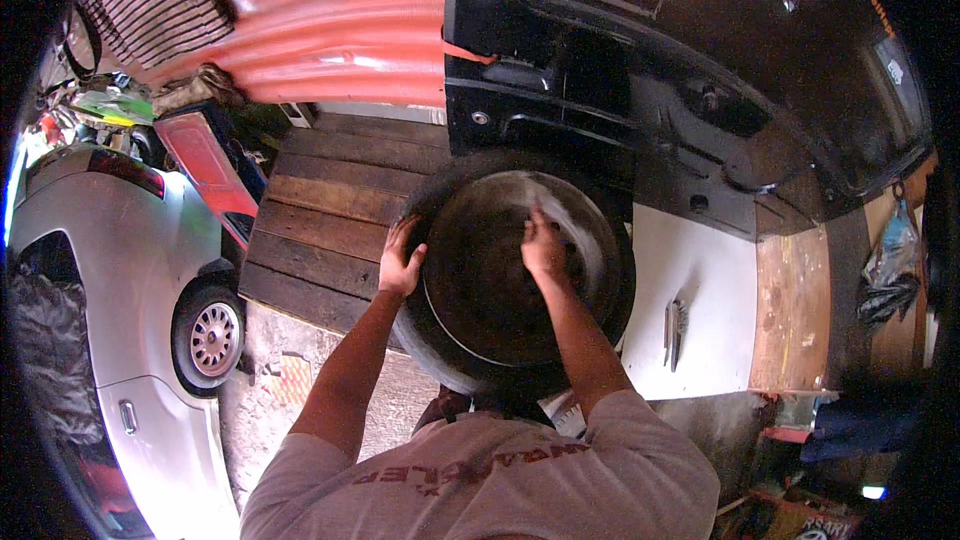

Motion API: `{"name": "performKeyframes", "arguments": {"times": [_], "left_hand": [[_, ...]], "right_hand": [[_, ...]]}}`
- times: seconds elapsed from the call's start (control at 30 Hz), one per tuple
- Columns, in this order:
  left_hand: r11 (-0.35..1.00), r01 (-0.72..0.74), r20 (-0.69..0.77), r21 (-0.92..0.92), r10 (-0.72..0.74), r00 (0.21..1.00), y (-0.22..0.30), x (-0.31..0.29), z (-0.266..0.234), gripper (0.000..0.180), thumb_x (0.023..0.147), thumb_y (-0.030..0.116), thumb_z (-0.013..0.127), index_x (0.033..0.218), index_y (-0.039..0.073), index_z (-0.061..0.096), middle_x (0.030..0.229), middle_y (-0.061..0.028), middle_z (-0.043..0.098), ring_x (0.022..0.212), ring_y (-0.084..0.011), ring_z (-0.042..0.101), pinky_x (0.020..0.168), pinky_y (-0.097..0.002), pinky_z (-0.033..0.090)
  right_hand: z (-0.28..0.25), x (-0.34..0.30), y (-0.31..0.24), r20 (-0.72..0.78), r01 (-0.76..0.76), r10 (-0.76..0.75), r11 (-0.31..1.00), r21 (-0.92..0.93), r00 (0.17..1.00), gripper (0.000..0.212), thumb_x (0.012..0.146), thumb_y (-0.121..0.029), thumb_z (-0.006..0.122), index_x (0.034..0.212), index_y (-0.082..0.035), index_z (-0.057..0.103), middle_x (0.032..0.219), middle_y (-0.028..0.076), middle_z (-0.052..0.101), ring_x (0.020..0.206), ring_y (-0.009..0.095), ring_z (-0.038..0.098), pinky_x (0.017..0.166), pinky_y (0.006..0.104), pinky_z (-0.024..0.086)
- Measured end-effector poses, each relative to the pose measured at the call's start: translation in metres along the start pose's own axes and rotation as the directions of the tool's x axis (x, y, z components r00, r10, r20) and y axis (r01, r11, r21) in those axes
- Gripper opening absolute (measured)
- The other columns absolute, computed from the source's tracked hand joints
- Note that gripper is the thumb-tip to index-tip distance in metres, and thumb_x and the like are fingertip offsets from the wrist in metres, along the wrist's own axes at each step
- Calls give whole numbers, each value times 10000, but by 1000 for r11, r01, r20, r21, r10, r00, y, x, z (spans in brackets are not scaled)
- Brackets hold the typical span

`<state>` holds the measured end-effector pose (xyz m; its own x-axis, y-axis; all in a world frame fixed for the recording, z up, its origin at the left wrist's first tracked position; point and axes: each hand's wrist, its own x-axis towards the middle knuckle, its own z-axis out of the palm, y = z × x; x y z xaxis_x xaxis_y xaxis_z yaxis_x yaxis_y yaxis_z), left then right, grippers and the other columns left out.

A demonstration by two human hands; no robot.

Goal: The person uses a metal pry bar to separate a tire from its rim. They repeatedly insert the tool between the tire bead and rim edge, lever the bead upward, and rotate the tire to work around the circumference. The tire remains on the rim throughout the clip.

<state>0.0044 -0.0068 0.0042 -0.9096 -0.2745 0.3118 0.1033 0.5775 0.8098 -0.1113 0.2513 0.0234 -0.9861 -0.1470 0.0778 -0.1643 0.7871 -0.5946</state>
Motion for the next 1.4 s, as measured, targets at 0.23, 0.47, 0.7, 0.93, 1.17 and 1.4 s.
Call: {"name": "performKeyframes", "arguments": {"times": [0.23, 0.47, 0.7, 0.93, 1.17, 1.4], "left_hand": [[990, 11, 17, 144, -14, 1000, 21, 6, 2, 592, 852, 352, 600, 1334, 38, 462, 1391, -176, 451, 1355, -352, 326, 1140, -479, 185], [954, 116, -75, 276, -99, 992, 37, -48, 5, 634, 854, 404, 609, 1351, 51, 434, 1404, -165, 431, 1365, -343, 314, 1141, -513, 154], [943, 268, -214, 196, -225, 951, 25, -76, 17, 524, 958, 392, 442, 1367, 65, 422, 1426, -143, 412, 1390, -316, 277, 1149, -498, 122], [952, 235, -238, 196, -187, 953, 29, -76, 20, 565, 946, 414, 433, 1378, 50, 407, 1430, -159, 408, 1387, -326, 284, 1149, -480, 145], [977, 210, -271, 36, -192, 943, 32, -77, 20, 614, 922, 424, 461, 1379, 19, 397, 1410, -180, 429, 1371, -340, 313, 1148, -447, 167], [964, 88, -353, -250, -175, 919, 19, -82, 22, 591, 934, 363, 484, 1367, -31, 397, 1370, -209, 456, 1318, -323, 391, 1098, -386, 268]], "right_hand": [[29, -7, -21, -88, 173, -165, 980, 94, 982, 473, 957, -205, 470, 1424, -211, 401, 935, 240, 646, 796, 431, 617, 722, 469, 491], [-8, 0, 22, -25, 121, -120, 990, 74, 993, 514, 958, -234, 479, 1451, -268, 339, 818, 238, 644, 725, 416, 627, 623, 498, 489], [12, -8, -20, 66, 34, -52, 968, 247, 996, 529, 948, -169, 489, 1453, -211, 339, 971, 258, 640, 825, 412, 641, 691, 466, 504], [19, 3, 10, -35, 186, -184, 944, 272, 982, 539, 945, -169, 508, 1455, -203, 336, 956, 238, 655, 874, 408, 639, 716, 462, 519], [30, 0, -16, -17, 72, -70, 953, 295, 997, 529, 954, -133, 485, 1460, -134, 330, 903, 280, 650, 811, 398, 658, 662, 429, 514], [18, -12, -21, 135, 207, -228, 966, 154, 964, 494, 957, -144, 481, 1437, -120, 367, 892, 246, 648, 829, 380, 646, 680, 457, 503]]}}
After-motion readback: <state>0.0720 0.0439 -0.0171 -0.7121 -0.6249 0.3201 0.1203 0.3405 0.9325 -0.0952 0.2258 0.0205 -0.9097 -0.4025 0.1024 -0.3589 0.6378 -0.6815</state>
